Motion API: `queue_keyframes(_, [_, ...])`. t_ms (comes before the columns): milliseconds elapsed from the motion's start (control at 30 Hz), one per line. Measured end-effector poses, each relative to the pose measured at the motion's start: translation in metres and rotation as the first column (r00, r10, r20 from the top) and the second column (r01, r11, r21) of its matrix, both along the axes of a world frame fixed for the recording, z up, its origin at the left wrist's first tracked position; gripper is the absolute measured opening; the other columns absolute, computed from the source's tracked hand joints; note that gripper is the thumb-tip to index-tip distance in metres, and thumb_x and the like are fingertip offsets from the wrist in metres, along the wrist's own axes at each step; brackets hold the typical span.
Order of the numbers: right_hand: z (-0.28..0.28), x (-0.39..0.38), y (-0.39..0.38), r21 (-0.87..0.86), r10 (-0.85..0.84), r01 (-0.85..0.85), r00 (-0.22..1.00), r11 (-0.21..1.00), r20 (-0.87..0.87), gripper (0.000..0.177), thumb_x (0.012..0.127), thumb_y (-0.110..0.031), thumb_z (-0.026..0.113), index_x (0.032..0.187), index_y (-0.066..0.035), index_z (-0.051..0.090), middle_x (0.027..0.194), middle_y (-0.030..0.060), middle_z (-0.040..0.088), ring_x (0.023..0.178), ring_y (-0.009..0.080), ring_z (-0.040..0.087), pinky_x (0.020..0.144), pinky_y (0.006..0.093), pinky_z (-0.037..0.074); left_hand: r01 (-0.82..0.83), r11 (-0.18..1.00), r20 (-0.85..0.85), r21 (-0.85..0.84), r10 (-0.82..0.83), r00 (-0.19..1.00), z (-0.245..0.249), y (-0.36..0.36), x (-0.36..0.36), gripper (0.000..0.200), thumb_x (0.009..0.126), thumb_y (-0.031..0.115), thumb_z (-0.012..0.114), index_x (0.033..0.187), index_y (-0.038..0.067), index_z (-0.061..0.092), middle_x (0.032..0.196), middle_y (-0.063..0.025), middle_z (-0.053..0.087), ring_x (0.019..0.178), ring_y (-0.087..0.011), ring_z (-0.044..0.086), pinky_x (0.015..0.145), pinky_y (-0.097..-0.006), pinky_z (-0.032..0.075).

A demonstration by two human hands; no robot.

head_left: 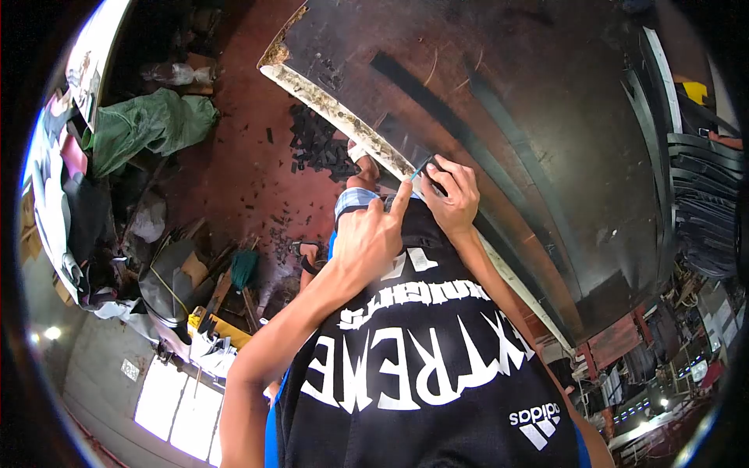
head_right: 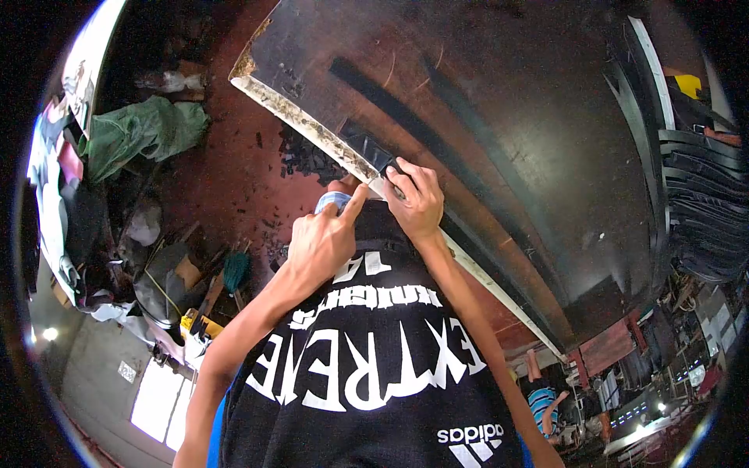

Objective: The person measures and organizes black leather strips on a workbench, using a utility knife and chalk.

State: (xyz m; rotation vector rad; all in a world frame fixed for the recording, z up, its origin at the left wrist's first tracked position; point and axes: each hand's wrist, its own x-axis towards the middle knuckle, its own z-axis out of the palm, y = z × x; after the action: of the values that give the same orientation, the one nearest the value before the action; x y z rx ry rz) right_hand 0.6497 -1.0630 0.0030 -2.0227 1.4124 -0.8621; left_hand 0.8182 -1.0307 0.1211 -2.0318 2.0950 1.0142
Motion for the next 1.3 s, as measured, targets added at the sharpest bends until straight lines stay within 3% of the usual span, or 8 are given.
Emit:
queue_keyframes(400, [0.001,-0.004,-0.002,0.079,0.003,-0.003,1.0,0.997,0.001,0.024,0.072,-0.006,0.08,0.094,-0.01,0.073,0.109,0.0058,0.07,0.091,0.0248,0.065,0.077,0.0338,0.056,0.053,0.976,0.084,0.211,-0.072,0.994,0.009,-0.023,-0.015,0.072,0.079,0.004,0.058,0.149,0.012,0.041,0.078,-0.0263,0.067,0.054,-0.0366,0.067,0.046,-0.0476,0.053])
queue_keyframes(533, [0.003,-0.004,0.0,0.07,0.011,-0.011,1.0,0.997,0.008,0.025,0.073,-0.006,0.08,0.097,-0.01,0.074,0.109,0.0072,0.07,0.09,0.0255,0.065,0.077,0.034,0.056,0.043,0.994,0.061,0.099,-0.049,0.997,-0.007,-0.008,-0.012,0.074,0.08,0.004,0.059,0.151,0.013,0.04,0.077,-0.0226,0.065,0.05,-0.0327,0.065,0.042,-0.0443,0.052])
queue_keyframes(600, [0.002,-0.004,-0.003,0.085,0.026,-0.027,1.0,0.996,0.015,0.024,0.072,-0.006,0.079,0.096,-0.009,0.074,0.109,0.0079,0.07,0.09,0.0262,0.065,0.076,0.0345,0.055,0.031,0.999,0.054,0.014,-0.032,0.998,-0.014,0.002,-0.01,0.074,0.081,0.003,0.059,0.151,0.017,0.042,0.075,-0.0159,0.062,0.048,-0.0289,0.062,0.04,-0.0415,0.05])
queue_keyframes(800, [0.001,-0.004,-0.004,0.039,0.045,-0.043,0.998,0.998,-0.035,0.027,0.071,-0.004,0.079,0.097,-0.009,0.071,0.108,0.0081,0.068,0.091,0.0272,0.065,0.076,0.0353,0.055,0.022,0.991,-0.081,-0.129,-0.033,0.996,-0.051,0.035,0.015,0.071,0.082,0.001,0.057,0.15,0.019,0.044,0.076,-0.0142,0.061,0.053,-0.0304,0.064,0.045,-0.0421,0.052])
queue_keyframes(867, [0.002,-0.003,-0.003,0.023,0.046,-0.046,0.999,0.999,-0.025,0.028,0.071,-0.003,0.079,0.097,-0.009,0.071,0.107,0.0076,0.068,0.091,0.0274,0.064,0.077,0.0353,0.054,-0.014,1.0,-0.016,-0.003,0.014,1.0,-0.029,0.022,0.005,0.068,0.084,0.002,0.056,0.149,0.019,0.044,0.076,-0.0139,0.061,0.055,-0.0318,0.065,0.048,-0.0425,0.053])
queue_keyframes(1000, [-0.001,-0.001,0.0,-0.003,0.025,-0.025,0.999,1.0,-0.038,0.028,0.07,-0.002,0.078,0.096,-0.009,0.071,0.107,0.0076,0.068,0.092,0.0274,0.065,0.079,0.0354,0.055,-0.005,0.996,0.033,0.084,0.002,0.999,0.001,0.0,-0.001,0.065,0.085,0.006,0.057,0.147,0.019,0.046,0.076,-0.0191,0.064,0.055,-0.0346,0.066,0.048,-0.045,0.053])
queue_keyframes(1300, [0.001,-0.003,0.001,0.035,0.042,-0.041,0.999,0.999,-0.03,0.027,0.07,-0.002,0.078,0.095,-0.009,0.071,0.108,0.008,0.068,0.094,0.0281,0.065,0.08,0.0363,0.055,0.009,0.982,0.062,0.189,-0.021,0.998,0.0,-0.007,-0.013,0.069,0.081,0.007,0.059,0.148,0.014,0.045,0.078,-0.0259,0.066,0.057,-0.0389,0.067,0.051,-0.0487,0.054])
